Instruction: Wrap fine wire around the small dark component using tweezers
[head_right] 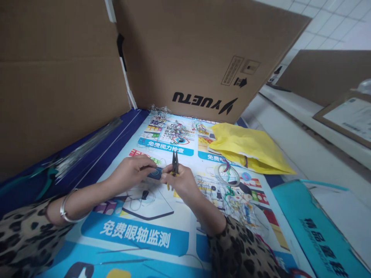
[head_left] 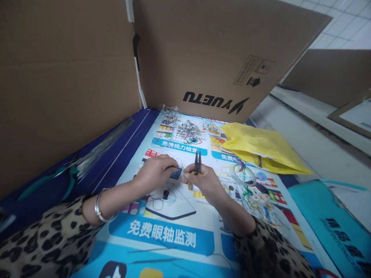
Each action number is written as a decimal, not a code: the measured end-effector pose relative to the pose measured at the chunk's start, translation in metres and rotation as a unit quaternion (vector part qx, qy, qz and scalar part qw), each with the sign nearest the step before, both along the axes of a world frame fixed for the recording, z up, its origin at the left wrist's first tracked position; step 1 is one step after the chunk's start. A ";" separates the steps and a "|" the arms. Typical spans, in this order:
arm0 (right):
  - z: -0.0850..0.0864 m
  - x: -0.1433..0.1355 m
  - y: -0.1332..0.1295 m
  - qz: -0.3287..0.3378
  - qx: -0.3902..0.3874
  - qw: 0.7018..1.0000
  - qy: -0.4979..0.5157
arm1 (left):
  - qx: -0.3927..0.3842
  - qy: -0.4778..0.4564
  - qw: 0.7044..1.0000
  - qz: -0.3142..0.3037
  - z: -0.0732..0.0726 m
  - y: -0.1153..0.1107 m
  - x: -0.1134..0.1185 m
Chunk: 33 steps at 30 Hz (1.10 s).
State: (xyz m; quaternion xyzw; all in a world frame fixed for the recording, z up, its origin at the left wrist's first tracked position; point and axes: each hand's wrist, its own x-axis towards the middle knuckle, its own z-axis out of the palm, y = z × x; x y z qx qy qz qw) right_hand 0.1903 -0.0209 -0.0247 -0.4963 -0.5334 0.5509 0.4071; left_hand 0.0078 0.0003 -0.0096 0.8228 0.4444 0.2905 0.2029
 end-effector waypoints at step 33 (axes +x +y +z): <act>0.010 0.007 0.000 0.083 -0.023 0.995 -0.046 | -0.296 -0.203 0.933 0.004 -0.018 0.003 0.009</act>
